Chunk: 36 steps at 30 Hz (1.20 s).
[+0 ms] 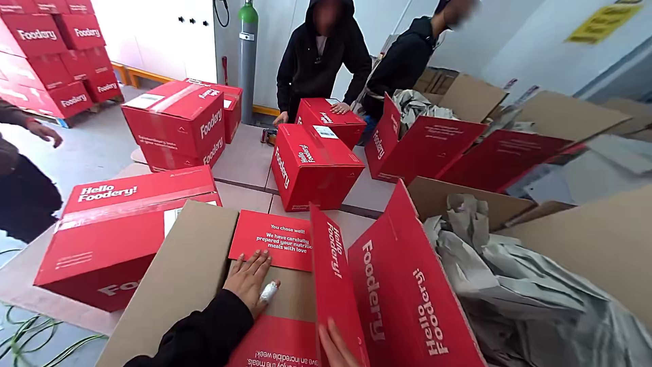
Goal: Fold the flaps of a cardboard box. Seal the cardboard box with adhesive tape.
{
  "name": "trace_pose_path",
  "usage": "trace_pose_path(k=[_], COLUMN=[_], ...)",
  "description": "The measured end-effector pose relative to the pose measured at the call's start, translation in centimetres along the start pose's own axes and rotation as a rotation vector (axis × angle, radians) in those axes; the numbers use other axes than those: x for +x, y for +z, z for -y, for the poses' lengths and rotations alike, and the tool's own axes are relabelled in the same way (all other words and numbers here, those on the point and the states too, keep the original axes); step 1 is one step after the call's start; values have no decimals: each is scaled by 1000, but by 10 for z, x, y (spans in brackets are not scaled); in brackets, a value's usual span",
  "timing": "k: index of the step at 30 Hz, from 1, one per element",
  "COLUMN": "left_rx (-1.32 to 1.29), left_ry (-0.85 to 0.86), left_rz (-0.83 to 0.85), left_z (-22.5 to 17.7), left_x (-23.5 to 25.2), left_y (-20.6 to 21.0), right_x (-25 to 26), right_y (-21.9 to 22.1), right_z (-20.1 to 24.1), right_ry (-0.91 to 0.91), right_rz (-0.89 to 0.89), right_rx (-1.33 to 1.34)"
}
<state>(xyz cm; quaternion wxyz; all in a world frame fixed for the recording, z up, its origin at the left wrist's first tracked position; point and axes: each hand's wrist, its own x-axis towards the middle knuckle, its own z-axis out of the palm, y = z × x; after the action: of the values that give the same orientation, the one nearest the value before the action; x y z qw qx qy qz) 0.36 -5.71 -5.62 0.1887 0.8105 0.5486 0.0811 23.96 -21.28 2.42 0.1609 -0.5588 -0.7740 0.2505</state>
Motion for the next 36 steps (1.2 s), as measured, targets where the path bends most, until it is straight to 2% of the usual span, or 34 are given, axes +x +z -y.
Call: trace_pose_path(k=[2,4,6,8,9,11,13,14,16,18,19,20,21,22,23,24,26,27,29,31,33,34,36], left_rx=[-49,-65,-94,-87,-40,99,84,-25,-449,-1135,-1407,-1611,-1654,-1593,-1522,-1472,-1282,-1110,-690,-317,-90,-43,-147], left_ry=[-18,-26,-23,-60,-89,-155,-282,-346,-373,-424,-317,-76,124,286,396,425,364,346,304,249,148,74,-63], left_rz=[-31,-56,-31,8,-48,-240,-314,-313,-495,-468,-321,-117,2,31,-19,-145,-400,-438,-375,-292,-335,-364,-321], left_z=[2,2,3,7,15,54,105,126,144,109,86,70,48,29,14,-2,-35,-44,-51,-44,-26,-9,29], left_x=[1,4,4,-13,-26,-60,-105,-125,-144,-153,-160,-163,-153,-138,-121,-105,-81,-73,-68,-73,-77,-76,-69], left_y=[0,0,-4,-19,-35,-72,-100,-108,-100,-115,-132,-144,-147,-138,-116,-89,-40,-21,10,29,32,30,24], right_x=[38,86,138,171,182,180,144,123,86,65,61,60,62,62,62,60,59,60,59,56,58,61,70], right_y=[49,71,66,55,47,48,60,65,70,66,64,61,59,58,58,56,50,45,38,35,27,22,17], right_z=[-29,-55,-68,-76,-78,-79,-75,-71,-66,-70,-72,-73,-73,-72,-71,-71,-73,-77,-90,-107,-120,-124,-134], right_ry=[42,53,81,148,176,130,50,18,-9,-8,-4,4,14,25,38,53,92,122,174,195,219,245,285], right_rz=[-70,-196,-233,-138,-81,-122,-190,-218,-222,-190,-181,-177,-178,-181,-174,-163,-173,-192,-230,-276,-285,-271,-243], right_rx=[-269,-458,-468,-440,-439,-450,-441,-436,-422,-403,-382,-357,-341,-335,-332,-326,-313,-316,-296,-178,69,196,432])
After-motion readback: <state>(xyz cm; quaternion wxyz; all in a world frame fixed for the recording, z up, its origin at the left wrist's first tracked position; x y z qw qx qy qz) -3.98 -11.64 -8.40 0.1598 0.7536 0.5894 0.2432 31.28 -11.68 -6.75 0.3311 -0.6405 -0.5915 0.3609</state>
